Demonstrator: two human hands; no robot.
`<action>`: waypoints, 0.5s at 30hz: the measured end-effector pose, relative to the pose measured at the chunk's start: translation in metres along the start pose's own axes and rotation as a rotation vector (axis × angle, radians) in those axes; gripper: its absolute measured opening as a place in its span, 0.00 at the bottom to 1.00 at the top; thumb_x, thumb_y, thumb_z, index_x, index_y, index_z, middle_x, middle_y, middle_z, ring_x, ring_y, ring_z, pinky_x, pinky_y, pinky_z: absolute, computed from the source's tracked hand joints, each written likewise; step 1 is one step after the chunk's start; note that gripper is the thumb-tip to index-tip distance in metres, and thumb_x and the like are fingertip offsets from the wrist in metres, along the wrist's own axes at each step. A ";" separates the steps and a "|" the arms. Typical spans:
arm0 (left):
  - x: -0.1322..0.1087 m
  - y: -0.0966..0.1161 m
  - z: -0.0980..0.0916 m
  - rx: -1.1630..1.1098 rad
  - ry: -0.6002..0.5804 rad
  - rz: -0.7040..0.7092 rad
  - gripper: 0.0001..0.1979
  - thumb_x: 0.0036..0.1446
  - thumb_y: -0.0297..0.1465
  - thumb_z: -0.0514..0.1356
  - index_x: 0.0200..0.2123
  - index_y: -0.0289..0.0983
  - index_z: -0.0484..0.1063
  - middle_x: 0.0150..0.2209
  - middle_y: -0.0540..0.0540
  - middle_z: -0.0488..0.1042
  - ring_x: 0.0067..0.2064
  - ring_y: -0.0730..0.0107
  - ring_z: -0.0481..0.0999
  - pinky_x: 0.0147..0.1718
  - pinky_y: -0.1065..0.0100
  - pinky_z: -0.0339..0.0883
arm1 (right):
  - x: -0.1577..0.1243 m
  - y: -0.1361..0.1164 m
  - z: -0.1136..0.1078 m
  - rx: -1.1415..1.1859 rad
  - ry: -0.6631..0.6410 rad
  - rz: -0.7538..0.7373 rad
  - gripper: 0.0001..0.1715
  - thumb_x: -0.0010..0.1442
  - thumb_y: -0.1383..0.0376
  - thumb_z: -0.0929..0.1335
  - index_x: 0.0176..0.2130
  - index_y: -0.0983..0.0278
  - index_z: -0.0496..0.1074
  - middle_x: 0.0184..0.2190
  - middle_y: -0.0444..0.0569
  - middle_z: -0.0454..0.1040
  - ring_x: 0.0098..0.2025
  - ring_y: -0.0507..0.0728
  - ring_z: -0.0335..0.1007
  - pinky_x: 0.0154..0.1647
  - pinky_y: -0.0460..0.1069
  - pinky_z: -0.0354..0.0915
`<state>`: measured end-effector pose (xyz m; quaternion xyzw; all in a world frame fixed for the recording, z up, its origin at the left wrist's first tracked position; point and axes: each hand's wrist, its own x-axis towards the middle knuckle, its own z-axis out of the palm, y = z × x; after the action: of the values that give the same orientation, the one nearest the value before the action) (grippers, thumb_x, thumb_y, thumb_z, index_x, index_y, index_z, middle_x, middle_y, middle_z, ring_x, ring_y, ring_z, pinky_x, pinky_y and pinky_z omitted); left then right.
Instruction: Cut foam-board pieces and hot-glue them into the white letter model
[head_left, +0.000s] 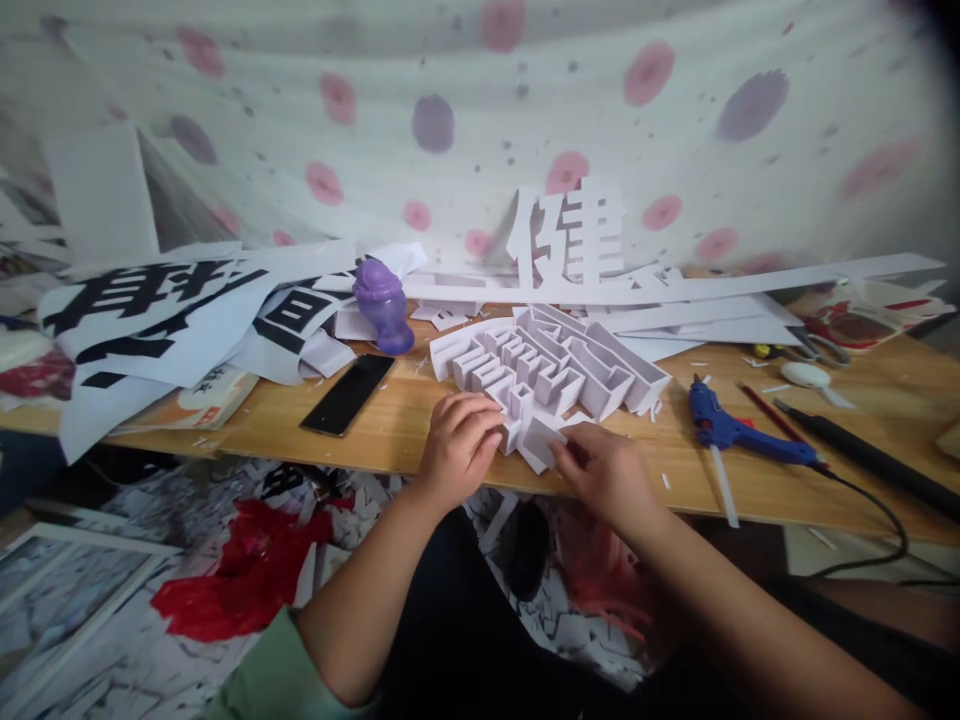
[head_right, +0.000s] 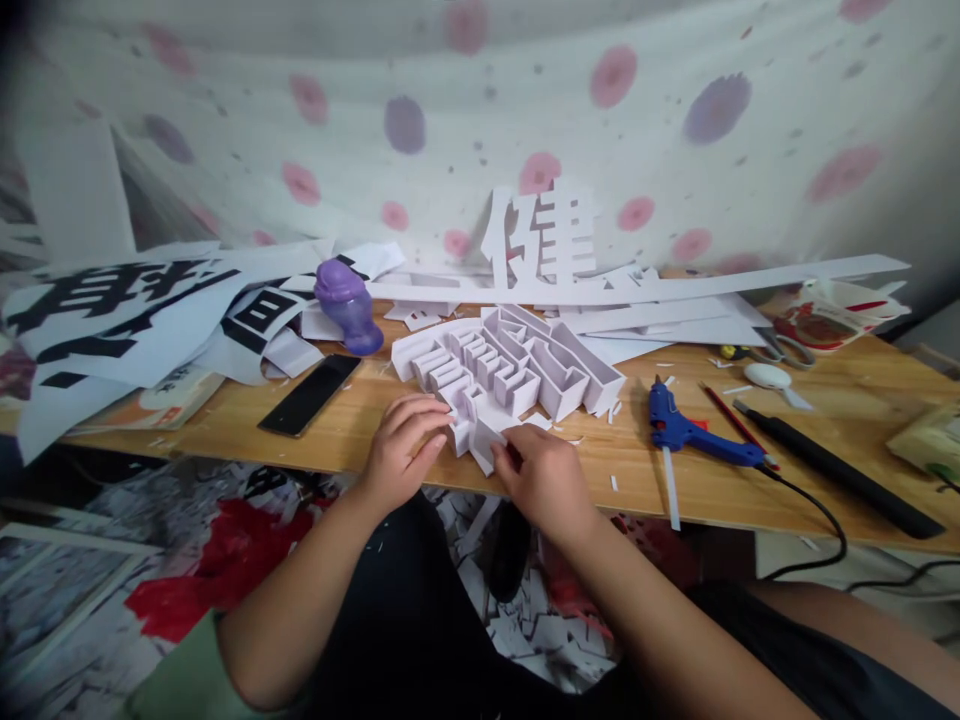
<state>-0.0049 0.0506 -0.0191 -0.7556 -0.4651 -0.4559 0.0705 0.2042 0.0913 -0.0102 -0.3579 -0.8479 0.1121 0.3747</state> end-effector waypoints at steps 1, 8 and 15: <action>-0.001 0.000 0.002 -0.007 -0.005 0.002 0.11 0.56 0.24 0.57 0.43 0.38 0.71 0.44 0.43 0.72 0.50 0.62 0.68 0.51 0.55 0.63 | 0.000 -0.001 0.001 -0.012 -0.003 -0.010 0.12 0.59 0.65 0.63 0.26 0.65 0.69 0.20 0.44 0.66 0.23 0.51 0.62 0.26 0.46 0.55; -0.008 -0.003 0.008 -0.021 -0.020 -0.038 0.13 0.56 0.22 0.56 0.45 0.38 0.71 0.45 0.42 0.72 0.47 0.64 0.71 0.46 0.60 0.67 | -0.002 -0.005 0.009 -0.068 -0.010 -0.038 0.12 0.60 0.66 0.64 0.26 0.66 0.69 0.21 0.44 0.65 0.24 0.52 0.62 0.27 0.46 0.54; -0.011 -0.004 0.009 -0.062 -0.035 -0.054 0.16 0.56 0.18 0.54 0.45 0.37 0.71 0.46 0.42 0.71 0.48 0.66 0.72 0.47 0.64 0.69 | -0.005 -0.004 0.015 -0.083 0.003 -0.055 0.13 0.61 0.66 0.64 0.26 0.67 0.69 0.20 0.43 0.63 0.23 0.51 0.60 0.26 0.46 0.53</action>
<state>-0.0040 0.0504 -0.0342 -0.7523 -0.4723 -0.4585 0.0265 0.1936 0.0863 -0.0209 -0.3501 -0.8608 0.0661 0.3635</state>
